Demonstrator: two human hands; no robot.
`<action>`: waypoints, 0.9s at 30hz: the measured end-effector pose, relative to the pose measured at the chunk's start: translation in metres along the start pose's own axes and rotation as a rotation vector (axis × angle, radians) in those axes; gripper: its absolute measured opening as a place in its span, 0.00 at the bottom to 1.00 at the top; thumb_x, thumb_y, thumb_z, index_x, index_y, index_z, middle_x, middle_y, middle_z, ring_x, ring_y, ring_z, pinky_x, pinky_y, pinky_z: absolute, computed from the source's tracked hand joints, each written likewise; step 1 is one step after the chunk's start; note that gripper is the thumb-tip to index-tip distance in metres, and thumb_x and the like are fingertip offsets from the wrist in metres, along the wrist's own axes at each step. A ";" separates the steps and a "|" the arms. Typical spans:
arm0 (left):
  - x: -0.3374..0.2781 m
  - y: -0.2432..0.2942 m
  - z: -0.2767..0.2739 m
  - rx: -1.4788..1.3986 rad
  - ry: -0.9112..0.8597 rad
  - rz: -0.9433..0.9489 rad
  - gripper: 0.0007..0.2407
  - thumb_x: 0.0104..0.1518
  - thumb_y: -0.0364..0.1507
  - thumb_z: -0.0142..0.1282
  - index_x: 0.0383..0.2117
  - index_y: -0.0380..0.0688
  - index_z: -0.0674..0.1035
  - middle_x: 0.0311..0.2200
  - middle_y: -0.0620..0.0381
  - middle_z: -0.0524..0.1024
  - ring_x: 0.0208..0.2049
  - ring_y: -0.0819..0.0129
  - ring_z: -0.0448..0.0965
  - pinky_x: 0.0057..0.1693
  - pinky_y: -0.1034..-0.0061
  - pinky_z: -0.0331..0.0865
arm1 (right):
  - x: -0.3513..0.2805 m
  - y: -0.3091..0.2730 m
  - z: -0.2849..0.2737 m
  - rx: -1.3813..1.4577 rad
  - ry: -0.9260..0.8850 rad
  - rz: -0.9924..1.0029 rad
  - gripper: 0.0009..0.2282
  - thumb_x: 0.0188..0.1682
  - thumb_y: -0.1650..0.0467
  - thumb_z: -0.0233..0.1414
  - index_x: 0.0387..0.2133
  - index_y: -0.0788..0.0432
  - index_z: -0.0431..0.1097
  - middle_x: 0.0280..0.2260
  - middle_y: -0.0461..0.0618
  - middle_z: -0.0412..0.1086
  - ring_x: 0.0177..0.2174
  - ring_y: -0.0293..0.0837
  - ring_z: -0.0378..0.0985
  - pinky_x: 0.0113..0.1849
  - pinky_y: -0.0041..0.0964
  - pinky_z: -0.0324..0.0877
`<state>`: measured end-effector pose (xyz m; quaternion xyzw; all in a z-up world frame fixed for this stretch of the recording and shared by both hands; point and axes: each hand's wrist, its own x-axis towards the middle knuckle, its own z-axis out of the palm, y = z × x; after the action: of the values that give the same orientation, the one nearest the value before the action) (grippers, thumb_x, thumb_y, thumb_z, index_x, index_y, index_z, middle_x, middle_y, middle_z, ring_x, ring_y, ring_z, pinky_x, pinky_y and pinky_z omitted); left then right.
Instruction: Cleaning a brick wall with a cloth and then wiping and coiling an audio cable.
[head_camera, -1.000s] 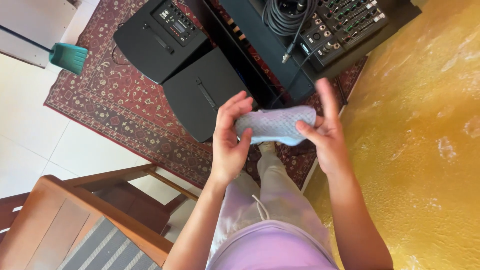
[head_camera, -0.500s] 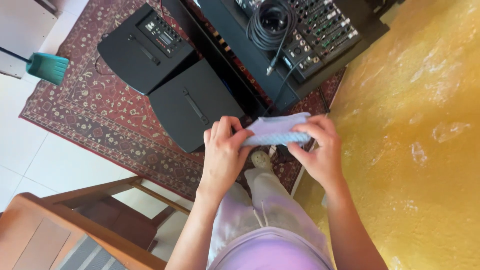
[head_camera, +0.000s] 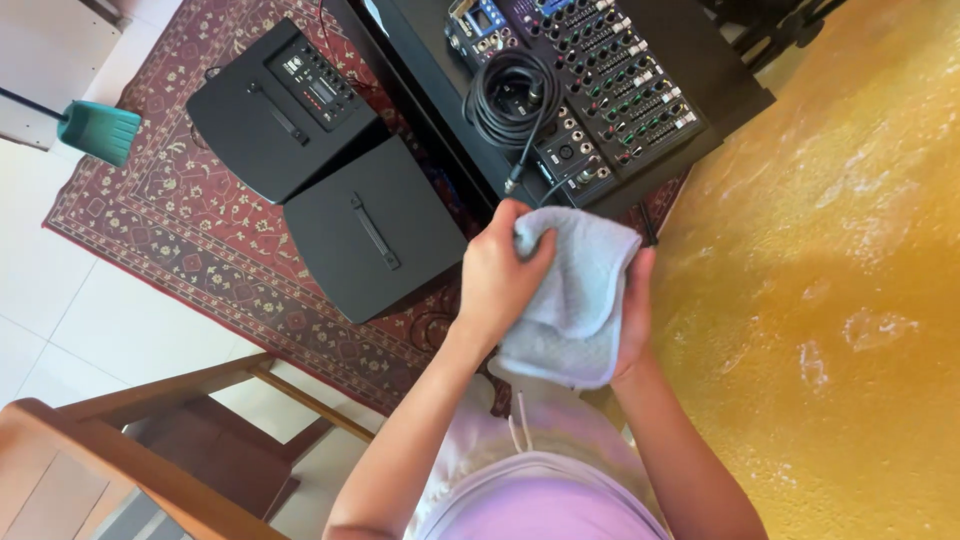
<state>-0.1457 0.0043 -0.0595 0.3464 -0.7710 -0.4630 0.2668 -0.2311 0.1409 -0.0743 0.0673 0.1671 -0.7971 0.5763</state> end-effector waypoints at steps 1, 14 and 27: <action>0.006 0.003 0.008 0.003 -0.003 -0.008 0.13 0.58 0.34 0.65 0.43 0.43 0.76 0.31 0.54 0.81 0.33 0.62 0.84 0.40 0.72 0.76 | 0.002 -0.010 -0.012 0.005 0.006 0.004 0.31 0.51 0.51 0.47 0.61 0.60 0.63 0.57 0.57 0.69 0.55 0.56 0.73 0.56 0.54 0.67; 0.026 -0.120 0.084 0.030 -0.182 0.074 0.17 0.69 0.40 0.47 0.46 0.35 0.75 0.48 0.39 0.76 0.49 0.45 0.76 0.54 0.62 0.70 | 0.043 -0.054 -0.078 -0.617 0.586 -0.524 0.18 0.48 0.78 0.53 0.54 0.66 0.65 0.47 0.52 0.75 0.43 0.46 0.81 0.46 0.44 0.75; -0.014 -0.059 -0.001 -0.533 -0.455 -0.447 0.17 0.69 0.36 0.47 0.28 0.35 0.79 0.21 0.54 0.79 0.23 0.70 0.80 0.35 0.76 0.76 | 0.055 -0.020 -0.012 -0.037 0.247 -0.105 0.31 0.59 0.49 0.30 0.61 0.58 0.62 0.54 0.54 0.72 0.50 0.56 0.77 0.53 0.54 0.69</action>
<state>-0.1191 -0.0046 -0.1129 0.3129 -0.5693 -0.7577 0.0627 -0.2692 0.1011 -0.0979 0.1455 0.2550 -0.8084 0.5101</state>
